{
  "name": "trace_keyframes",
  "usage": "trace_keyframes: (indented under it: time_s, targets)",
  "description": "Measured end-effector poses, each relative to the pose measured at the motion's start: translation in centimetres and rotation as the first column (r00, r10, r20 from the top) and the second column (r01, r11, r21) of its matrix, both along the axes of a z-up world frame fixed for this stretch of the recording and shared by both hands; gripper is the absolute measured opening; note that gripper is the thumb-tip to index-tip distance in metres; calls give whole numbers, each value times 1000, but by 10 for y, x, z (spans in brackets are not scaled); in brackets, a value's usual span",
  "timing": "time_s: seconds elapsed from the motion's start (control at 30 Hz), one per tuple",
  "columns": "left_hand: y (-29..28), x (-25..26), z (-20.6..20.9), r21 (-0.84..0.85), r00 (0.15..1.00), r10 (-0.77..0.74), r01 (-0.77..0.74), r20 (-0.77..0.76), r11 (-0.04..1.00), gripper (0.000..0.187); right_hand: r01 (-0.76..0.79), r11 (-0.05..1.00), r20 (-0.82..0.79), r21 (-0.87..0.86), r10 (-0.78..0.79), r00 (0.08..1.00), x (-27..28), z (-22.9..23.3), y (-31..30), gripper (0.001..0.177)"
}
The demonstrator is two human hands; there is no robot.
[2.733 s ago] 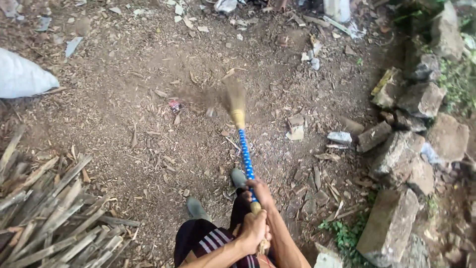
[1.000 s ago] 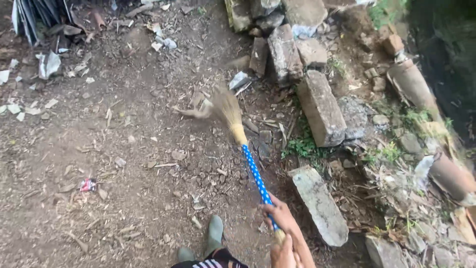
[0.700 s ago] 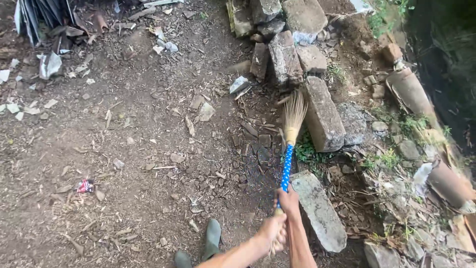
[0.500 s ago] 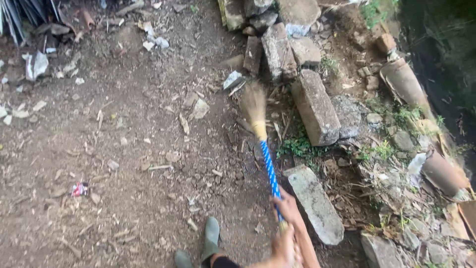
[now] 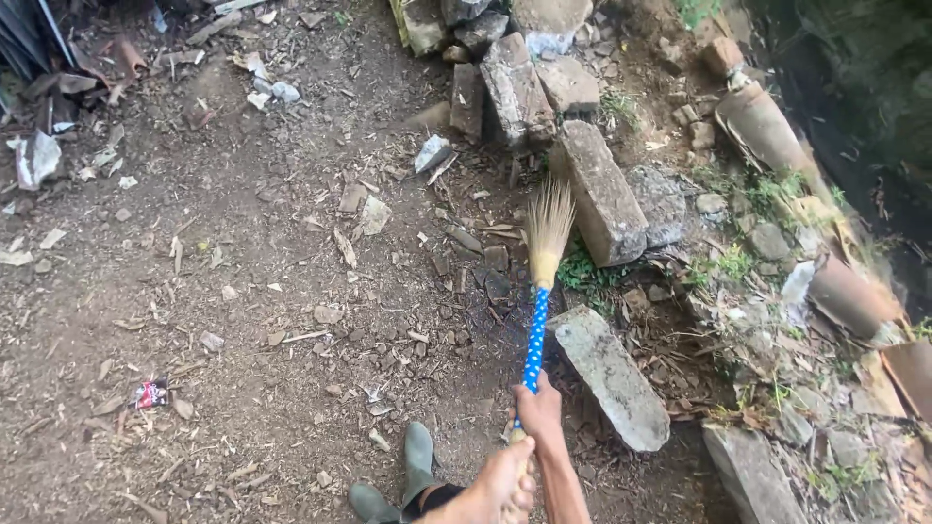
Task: Sweeping the ground and picking up debris in an outdoor yard area.
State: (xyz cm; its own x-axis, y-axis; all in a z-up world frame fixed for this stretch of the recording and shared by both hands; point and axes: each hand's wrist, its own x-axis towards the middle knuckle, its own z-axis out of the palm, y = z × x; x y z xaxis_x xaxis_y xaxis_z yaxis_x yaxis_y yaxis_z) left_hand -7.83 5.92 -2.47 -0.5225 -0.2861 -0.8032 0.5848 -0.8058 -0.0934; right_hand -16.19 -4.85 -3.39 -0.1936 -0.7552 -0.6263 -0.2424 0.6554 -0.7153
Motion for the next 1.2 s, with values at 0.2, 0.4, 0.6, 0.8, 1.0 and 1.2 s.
trace_keyframes:
  time_s: [0.2, 0.4, 0.6, 0.8, 1.0, 1.2]
  targets:
    - [60, -103, -111, -224, 961, 16, 48, 276, 973, 48, -73, 989, 149, 130, 53, 987, -19, 29, 26, 33]
    - [83, -117, -66, -101, 965, 22, 5, 261, 995, 50, -33, 999, 285, 29, 24, 958, -36, 66, 46, 53]
    - [28, -30, 33, -2, 996, 24, -24, 88, 1000, 39, -21, 997, 135, 67, 12, 991, -13, 26, 22, 30]
    - [49, -34, 33, 51, 990, 102, -107, 95, 993, 39, -90, 985, 314, 147, 39, 949, 3, 22, 53, 19]
    - [25, -23, 74, 55, 983, 84, -94, 162, 994, 40, -141, 984, 381, 105, 91, 920, 15, 72, 20, 30]
    - [-11, -17, 66, -71, 985, 79, -68, 156, 995, 42, -131, 991, 350, 21, 116, 930, 16, 53, -14, 58]
